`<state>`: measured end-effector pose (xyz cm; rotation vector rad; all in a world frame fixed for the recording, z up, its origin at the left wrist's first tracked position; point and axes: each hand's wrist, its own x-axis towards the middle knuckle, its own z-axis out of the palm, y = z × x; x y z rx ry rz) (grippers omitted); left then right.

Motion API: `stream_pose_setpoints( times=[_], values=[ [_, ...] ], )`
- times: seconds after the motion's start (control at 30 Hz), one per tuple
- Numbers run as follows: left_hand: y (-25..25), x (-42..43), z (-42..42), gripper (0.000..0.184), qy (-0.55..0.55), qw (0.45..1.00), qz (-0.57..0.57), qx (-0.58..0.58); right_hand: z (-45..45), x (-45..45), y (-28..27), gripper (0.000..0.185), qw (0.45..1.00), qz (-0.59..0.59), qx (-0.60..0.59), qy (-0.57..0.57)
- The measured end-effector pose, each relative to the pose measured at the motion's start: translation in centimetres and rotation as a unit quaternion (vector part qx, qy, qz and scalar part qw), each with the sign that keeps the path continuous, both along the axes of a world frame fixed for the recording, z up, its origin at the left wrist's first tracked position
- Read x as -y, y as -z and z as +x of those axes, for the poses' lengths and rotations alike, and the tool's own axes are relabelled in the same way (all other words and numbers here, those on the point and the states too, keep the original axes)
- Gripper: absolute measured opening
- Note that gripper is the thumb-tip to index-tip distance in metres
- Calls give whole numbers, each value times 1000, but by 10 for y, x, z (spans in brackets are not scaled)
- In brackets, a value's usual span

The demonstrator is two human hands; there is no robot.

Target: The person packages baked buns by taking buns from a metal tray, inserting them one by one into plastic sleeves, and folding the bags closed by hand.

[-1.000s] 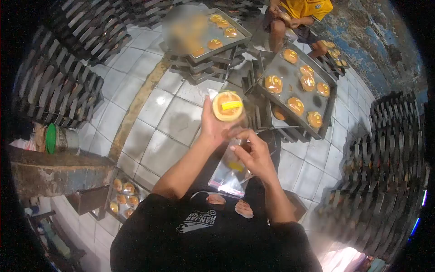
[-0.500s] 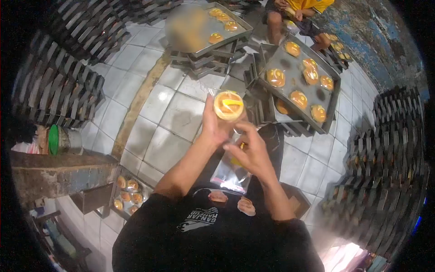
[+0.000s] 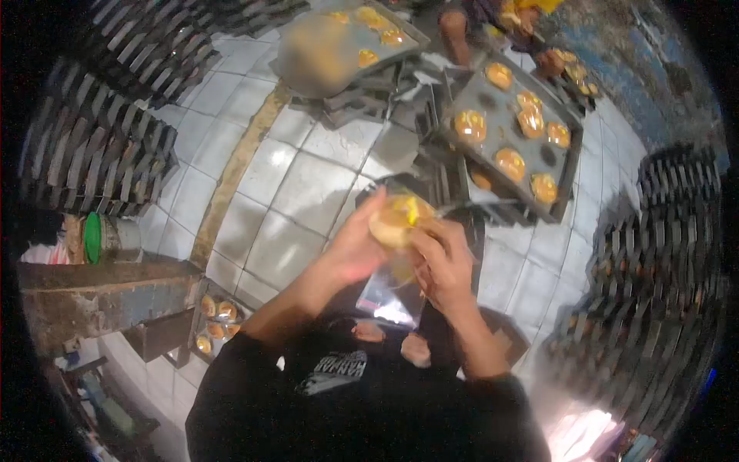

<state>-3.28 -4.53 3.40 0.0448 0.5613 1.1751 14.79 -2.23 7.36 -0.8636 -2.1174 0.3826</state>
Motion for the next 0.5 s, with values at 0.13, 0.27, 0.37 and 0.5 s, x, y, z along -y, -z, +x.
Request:
stream_pose_setpoints(
  times=[0.13, 0.27, 0.37, 0.5],
  values=[
    [28, -32, -11, 46, -56, 965, 149, -207, 4, -34, 12, 21, 988, -148, -40, 7],
    [19, -32, 5, 28, -139, 847, 208, -469, -3, -52, 29, 18, 973, -206, -68, 81],
    [30, -39, 3, 22, -211, 778, 271, -527, 1, -47, 14, 17, 990, -109, 10, 84],
    [9, -36, -4, 25, -128, 823, 132, -537, -3, -54, -10, 22, 983, -147, -79, 71]
  ],
)
